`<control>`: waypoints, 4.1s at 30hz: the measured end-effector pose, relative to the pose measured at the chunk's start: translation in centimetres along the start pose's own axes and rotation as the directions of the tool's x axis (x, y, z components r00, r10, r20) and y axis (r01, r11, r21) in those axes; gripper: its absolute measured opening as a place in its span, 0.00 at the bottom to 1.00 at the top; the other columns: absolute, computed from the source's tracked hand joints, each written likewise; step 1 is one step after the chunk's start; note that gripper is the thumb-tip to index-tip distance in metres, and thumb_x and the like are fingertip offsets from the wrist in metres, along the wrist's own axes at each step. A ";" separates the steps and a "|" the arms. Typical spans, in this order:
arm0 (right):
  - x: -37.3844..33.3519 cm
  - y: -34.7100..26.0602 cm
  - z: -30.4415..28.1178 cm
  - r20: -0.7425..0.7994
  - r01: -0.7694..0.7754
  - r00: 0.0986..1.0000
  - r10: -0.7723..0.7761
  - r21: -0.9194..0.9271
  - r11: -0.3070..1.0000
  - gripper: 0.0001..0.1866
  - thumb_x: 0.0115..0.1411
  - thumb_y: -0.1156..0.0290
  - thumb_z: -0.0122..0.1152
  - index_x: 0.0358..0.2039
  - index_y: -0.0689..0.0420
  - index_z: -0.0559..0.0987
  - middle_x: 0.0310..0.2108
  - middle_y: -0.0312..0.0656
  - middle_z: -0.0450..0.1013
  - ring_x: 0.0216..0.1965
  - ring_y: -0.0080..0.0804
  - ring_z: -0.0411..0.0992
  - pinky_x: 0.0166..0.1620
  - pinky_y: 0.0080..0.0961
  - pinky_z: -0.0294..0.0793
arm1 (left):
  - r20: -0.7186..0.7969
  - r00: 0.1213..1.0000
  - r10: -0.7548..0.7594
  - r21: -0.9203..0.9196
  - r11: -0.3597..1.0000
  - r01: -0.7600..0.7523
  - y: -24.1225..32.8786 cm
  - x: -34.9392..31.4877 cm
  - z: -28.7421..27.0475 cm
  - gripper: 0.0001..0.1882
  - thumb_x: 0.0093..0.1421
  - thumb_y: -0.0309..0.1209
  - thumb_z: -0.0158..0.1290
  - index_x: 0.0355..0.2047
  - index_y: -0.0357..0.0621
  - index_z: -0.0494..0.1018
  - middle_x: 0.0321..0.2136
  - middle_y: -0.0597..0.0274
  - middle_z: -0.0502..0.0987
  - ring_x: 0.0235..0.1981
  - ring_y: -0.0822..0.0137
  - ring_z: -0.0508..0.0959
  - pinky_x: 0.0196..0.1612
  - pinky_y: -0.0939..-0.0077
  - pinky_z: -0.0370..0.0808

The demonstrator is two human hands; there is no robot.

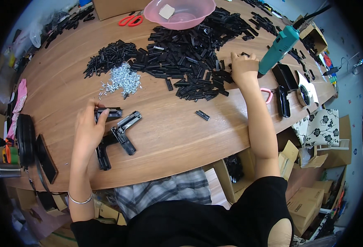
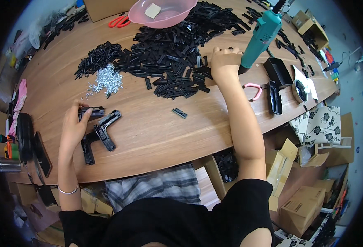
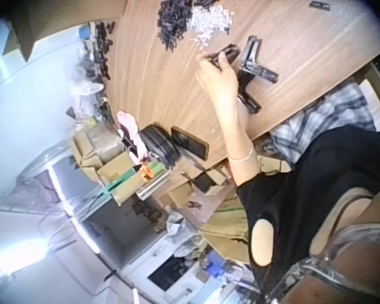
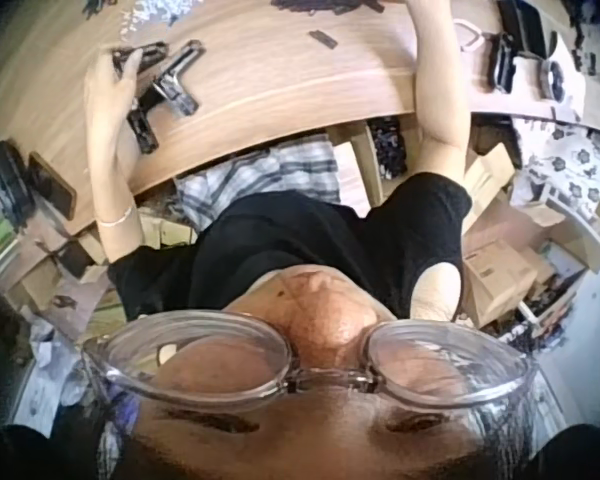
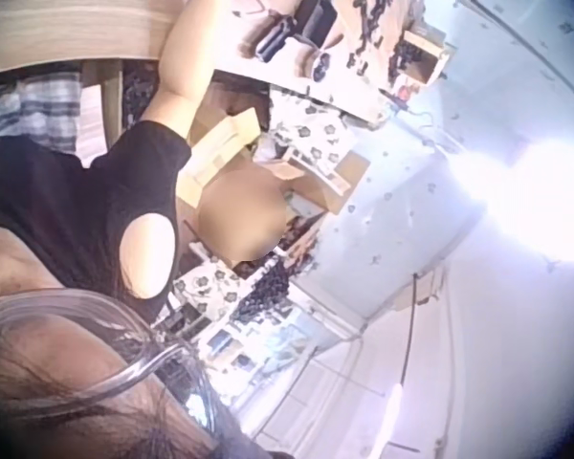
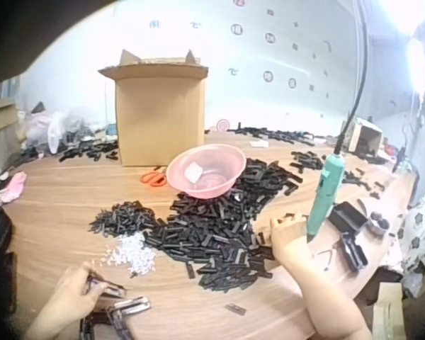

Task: The person assembles black metal hinges by inserting small black plastic pieces and silver screws into the hinge slots. They use a green electric screwdriver to tighten the screws into the hinges. The person handles the components one at a time, placing the finished hinges on the table.

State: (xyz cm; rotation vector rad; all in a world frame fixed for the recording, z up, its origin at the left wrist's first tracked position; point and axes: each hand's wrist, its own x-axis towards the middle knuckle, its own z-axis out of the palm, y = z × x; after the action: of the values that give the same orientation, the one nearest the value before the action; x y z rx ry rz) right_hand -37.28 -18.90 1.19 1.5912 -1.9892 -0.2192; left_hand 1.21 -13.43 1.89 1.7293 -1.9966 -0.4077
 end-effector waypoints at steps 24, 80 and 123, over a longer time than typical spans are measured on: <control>5.2 -1.6 0.8 0.109 -0.200 0.977 0.182 0.756 0.623 0.15 0.48 0.57 0.64 0.31 0.53 0.82 0.24 0.42 0.76 0.29 0.39 0.75 0.36 0.29 0.72 | 0.572 0.802 0.171 -0.815 0.006 0.580 7.3 -0.6 3.3 0.20 0.63 0.30 0.43 0.54 0.47 0.55 0.41 0.54 0.71 0.33 0.72 0.71 0.30 0.82 0.67; -8.1 -10.1 -11.8 -0.170 -0.019 0.925 -0.341 0.873 -0.487 0.04 0.54 0.82 0.54 0.30 0.63 0.76 0.46 0.44 0.67 0.46 0.28 0.67 0.47 0.23 0.68 | -0.075 0.996 0.045 -0.954 0.286 -0.085 6.5 -1.6 5.2 0.22 0.44 0.35 0.66 0.35 0.42 0.69 0.26 0.69 0.73 0.22 0.82 0.66 0.25 0.86 0.64; 3.3 1.0 2.6 -0.039 -0.262 0.961 0.273 0.176 0.949 0.13 0.54 0.72 0.49 0.41 0.57 0.69 0.34 0.57 0.73 0.34 0.50 0.74 0.38 0.43 0.73 | 0.020 0.987 0.160 0.154 0.975 -0.162 2.2 0.6 0.8 0.11 0.55 0.29 0.52 0.38 0.39 0.68 0.37 0.47 0.72 0.40 0.50 0.71 0.40 0.59 0.68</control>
State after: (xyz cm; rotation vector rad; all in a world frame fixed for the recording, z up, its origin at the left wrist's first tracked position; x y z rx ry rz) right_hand -39.88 -22.30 0.66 1.3863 -2.1948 0.1080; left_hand -1.10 -13.75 2.42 1.6403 -2.2058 -0.2089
